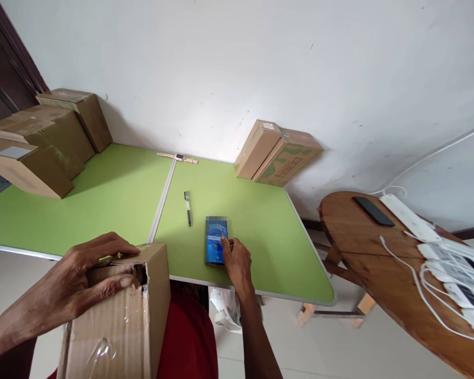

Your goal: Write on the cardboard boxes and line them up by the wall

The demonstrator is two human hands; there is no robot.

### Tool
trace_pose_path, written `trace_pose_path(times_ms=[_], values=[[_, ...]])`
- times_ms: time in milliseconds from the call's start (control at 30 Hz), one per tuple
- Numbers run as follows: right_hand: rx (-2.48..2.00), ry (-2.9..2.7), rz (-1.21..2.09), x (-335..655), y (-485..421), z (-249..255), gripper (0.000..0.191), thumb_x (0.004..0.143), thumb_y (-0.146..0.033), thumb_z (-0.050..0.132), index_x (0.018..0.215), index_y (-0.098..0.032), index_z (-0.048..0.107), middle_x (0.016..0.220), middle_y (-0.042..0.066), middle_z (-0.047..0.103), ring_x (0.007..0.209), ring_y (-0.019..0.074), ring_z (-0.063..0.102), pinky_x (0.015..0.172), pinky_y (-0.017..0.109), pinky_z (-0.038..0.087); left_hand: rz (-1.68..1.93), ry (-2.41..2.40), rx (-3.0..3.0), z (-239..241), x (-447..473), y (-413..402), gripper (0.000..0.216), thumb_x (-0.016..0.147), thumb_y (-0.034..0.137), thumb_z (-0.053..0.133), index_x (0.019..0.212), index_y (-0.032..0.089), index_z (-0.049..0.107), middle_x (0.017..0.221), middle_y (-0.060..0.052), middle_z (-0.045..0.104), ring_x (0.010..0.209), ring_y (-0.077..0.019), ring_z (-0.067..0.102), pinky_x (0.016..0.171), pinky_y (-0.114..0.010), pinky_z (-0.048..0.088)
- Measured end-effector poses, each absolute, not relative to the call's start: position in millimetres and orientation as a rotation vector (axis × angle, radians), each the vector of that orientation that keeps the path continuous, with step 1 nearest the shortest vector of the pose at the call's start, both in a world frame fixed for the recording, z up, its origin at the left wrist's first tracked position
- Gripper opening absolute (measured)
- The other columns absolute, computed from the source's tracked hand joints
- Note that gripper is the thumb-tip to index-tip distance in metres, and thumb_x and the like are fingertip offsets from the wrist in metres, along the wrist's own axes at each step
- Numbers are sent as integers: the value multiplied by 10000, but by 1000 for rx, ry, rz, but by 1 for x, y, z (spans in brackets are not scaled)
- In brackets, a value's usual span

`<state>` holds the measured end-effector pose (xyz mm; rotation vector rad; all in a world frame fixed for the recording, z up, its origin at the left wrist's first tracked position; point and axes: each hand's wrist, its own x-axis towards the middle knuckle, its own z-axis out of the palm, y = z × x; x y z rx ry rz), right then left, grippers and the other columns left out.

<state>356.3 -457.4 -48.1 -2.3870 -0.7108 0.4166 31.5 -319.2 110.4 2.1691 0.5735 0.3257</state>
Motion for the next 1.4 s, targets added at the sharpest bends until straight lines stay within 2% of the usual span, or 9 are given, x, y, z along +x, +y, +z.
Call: trace_pose_path(times_ms=[233,333,567,667,767,833,933,1067,1400], values=[[-2638,-823,323,345,-439,-18,300,1049,-290,496,1009,-110,732,1103,262,749,1109,361,692,927,406,442,288,547,2112,109,33,-317,276,1013,431,686,1250,293,715,1232,-67,718,1039,-239,743,836,-292,580],[-2586,-956,352,334,-401,-11,248,1056,-312,551,1084,-136,724,1197,220,739,1173,322,667,980,383,447,271,545,2084,111,35,-317,290,995,422,704,1253,291,705,1238,-65,721,1051,-246,740,854,-303,586],[-2385,-984,680,326,-316,-26,228,1002,-389,733,1010,-162,705,1022,43,736,919,202,706,875,401,582,245,495,2123,116,35,-315,438,893,251,788,1319,304,703,1223,-54,734,1053,-256,730,883,-341,583],[-2173,-930,802,332,-327,-19,327,965,-418,716,753,-185,624,719,19,675,661,172,644,644,308,524,232,481,2132,115,34,-314,521,825,214,830,1326,296,712,1236,-64,736,1064,-272,727,903,-366,580],[-1902,-858,825,321,-369,9,309,959,-501,591,806,-237,550,669,1,655,584,172,632,542,286,465,209,481,2141,114,34,-313,535,817,300,856,1334,279,721,1238,-81,742,1072,-286,725,925,-389,571],[-1677,-787,776,299,-404,33,275,974,-535,551,937,-263,543,758,-15,696,644,167,677,577,275,503,200,483,2150,115,35,-312,536,827,351,854,1341,273,724,1230,-84,752,1064,-288,728,921,-390,565],[-1163,-693,728,253,-449,61,147,986,-412,711,981,-271,667,866,-2,752,773,175,734,713,312,583,201,487,2165,116,35,-313,541,825,386,860,1336,260,734,1231,-81,776,1060,-290,740,926,-390,562],[-1118,-838,442,208,-473,69,106,1019,-221,685,1063,-286,757,1042,18,746,1052,202,706,966,376,573,217,509,2147,116,34,-315,547,813,386,879,1328,257,752,1245,-78,796,1060,-289,759,922,-384,581],[-1331,-1220,144,205,-467,67,263,940,-38,663,1113,-225,725,1080,51,698,1045,217,669,940,385,536,229,533,2150,112,36,-318,556,809,401,907,1321,250,750,1218,-61,795,1049,-271,758,918,-370,580]])
